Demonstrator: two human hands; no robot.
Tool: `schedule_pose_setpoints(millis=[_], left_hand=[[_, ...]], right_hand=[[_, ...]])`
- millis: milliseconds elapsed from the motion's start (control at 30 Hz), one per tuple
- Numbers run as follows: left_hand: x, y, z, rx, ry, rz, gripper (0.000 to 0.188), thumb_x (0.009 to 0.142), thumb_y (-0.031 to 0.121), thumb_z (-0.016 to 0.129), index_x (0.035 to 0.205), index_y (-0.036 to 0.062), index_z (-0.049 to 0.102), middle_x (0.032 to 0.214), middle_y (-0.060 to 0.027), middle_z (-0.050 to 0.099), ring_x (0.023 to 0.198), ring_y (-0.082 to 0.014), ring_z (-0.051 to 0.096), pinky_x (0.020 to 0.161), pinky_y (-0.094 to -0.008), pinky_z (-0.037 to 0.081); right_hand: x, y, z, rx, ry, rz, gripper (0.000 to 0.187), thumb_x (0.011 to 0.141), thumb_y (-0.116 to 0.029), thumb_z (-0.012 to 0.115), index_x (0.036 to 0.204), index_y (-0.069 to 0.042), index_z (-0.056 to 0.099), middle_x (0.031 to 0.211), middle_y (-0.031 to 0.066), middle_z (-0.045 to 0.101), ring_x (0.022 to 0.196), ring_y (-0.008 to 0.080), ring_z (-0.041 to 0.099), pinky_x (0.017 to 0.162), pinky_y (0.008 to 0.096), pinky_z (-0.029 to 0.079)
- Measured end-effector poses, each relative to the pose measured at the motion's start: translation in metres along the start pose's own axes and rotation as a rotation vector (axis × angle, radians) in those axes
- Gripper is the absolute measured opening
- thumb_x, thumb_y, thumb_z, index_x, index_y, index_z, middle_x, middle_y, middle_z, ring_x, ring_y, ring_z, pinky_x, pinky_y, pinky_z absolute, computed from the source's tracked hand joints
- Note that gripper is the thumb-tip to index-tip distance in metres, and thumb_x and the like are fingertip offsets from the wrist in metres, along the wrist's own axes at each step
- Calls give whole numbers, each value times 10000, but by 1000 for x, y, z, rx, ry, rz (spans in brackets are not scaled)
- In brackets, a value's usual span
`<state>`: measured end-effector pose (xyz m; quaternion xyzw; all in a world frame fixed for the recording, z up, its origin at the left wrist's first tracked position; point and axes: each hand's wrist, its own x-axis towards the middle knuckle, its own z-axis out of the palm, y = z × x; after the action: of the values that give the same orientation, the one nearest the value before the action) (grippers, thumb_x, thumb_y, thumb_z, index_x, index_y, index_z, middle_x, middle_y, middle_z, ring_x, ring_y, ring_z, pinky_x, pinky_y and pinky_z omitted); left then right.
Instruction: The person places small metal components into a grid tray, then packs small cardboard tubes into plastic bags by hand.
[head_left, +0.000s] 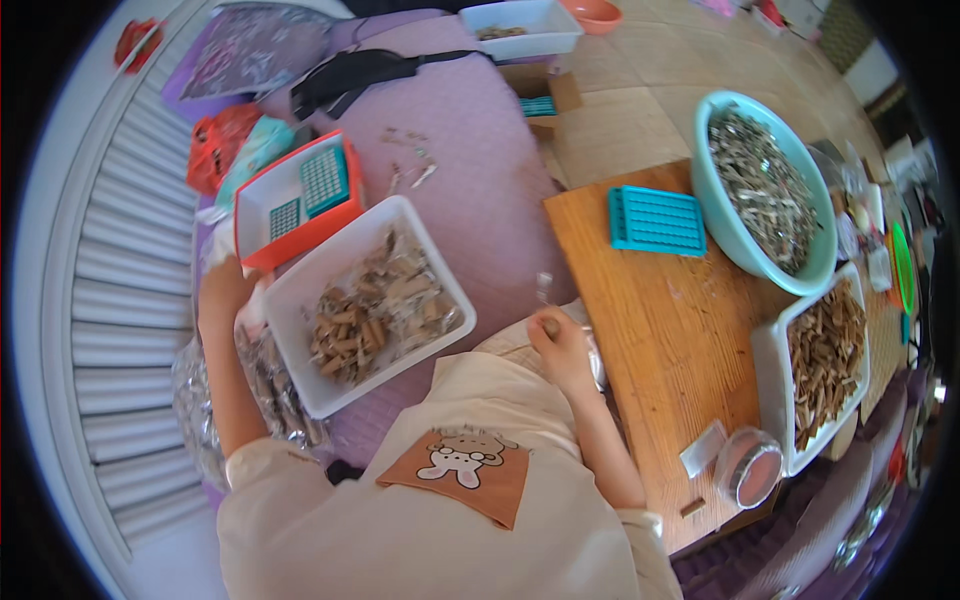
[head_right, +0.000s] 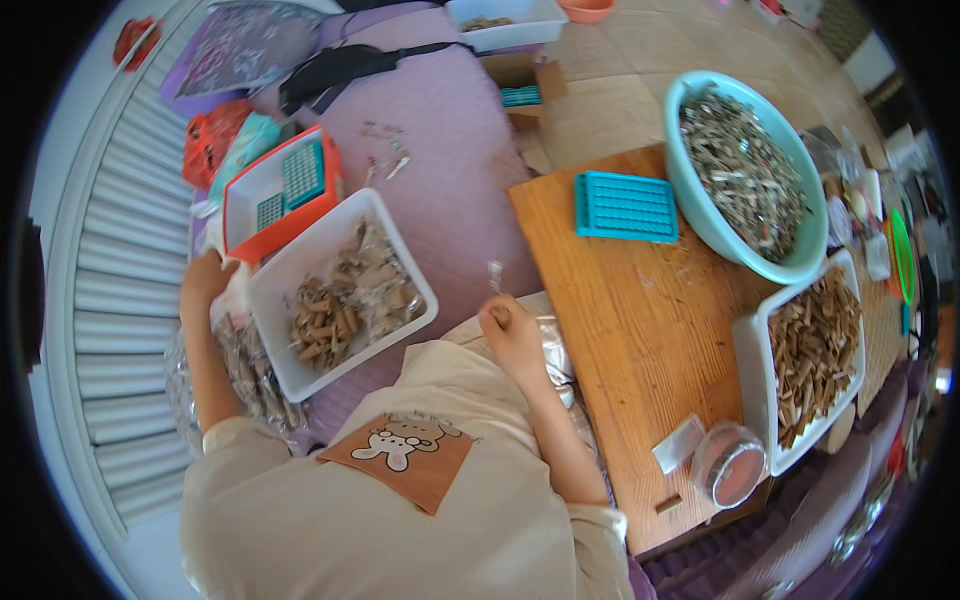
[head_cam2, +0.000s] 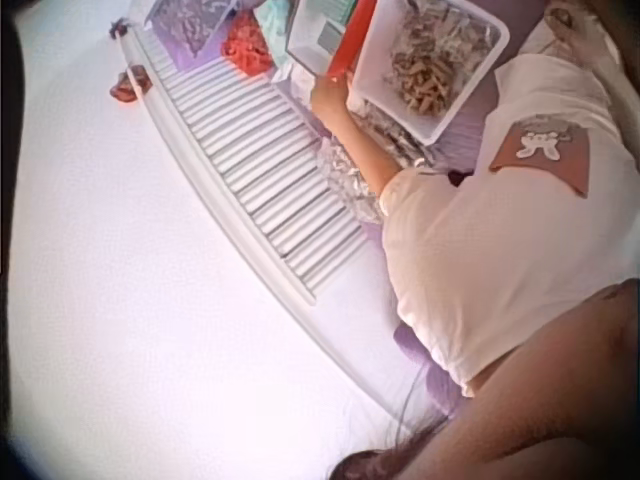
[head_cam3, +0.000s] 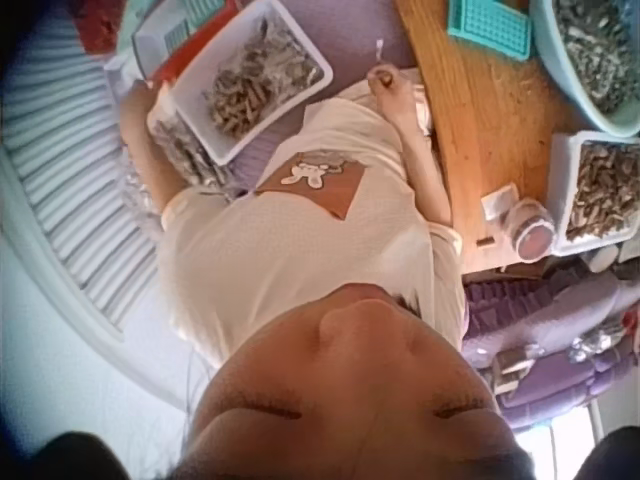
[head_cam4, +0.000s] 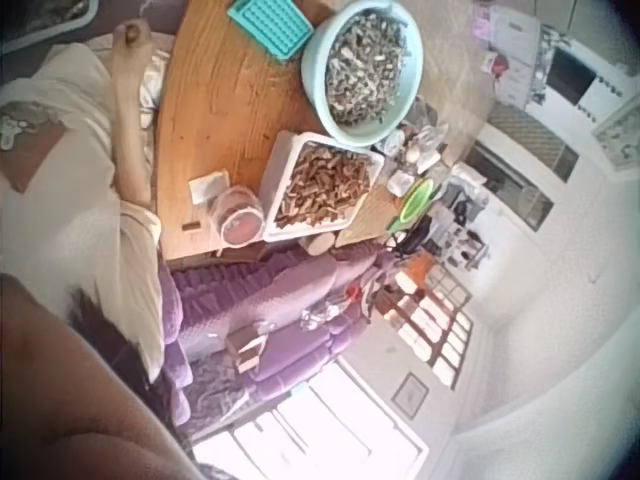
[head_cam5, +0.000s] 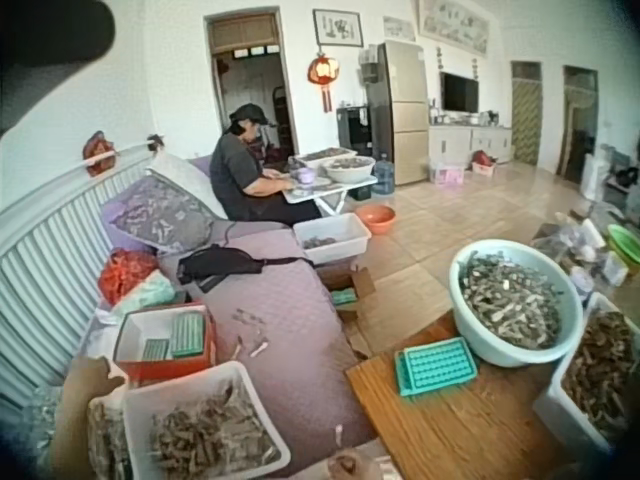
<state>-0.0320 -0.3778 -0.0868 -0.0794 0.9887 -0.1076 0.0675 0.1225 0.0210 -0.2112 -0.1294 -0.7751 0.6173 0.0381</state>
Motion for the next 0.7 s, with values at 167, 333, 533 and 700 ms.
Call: schedule_pose_setpoints(millis=[167, 333, 533, 700], left_hand=[[-50, -58, 118, -578, -144, -134, 594, 707, 369, 604, 1117, -22, 426, 962, -213, 549, 891, -329, 543, 757, -376, 424], [-48, -27, 150, -583, 152, -211, 644, 677, 325, 632, 1188, 19, 386, 1051, -198, 490, 944, -339, 505, 787, -374, 412], [16, -30, 129, -209, 181, 105, 546, 653, 252, 648, 1105, 18, 448, 1020, -212, 494, 902, -375, 500, 767, -404, 420], [20, -32, 111, -197, -16, 474, 283, 738, 216, 566, 906, -7, 521, 954, -240, 518, 873, -370, 511, 738, -398, 420]], right_hand=[[56, 30, 80, -51, -139, -29, 193, 779, -177, 528, 898, -28, 555, 741, 125, 599, 684, 256, 568, 632, 301, 436], [58, 31, 96, 245, -345, 257, 232, 785, -131, 516, 970, 4, 556, 810, 86, 608, 729, 167, 558, 676, 267, 421], [53, 10, 90, 360, -375, 388, 264, 795, -119, 509, 1026, 4, 534, 839, 29, 578, 729, 109, 519, 652, 249, 404], [41, 5, 67, 808, -236, 579, 241, 868, -162, 441, 1102, -112, 471, 945, -8, 517, 811, 98, 480, 700, 266, 365]])
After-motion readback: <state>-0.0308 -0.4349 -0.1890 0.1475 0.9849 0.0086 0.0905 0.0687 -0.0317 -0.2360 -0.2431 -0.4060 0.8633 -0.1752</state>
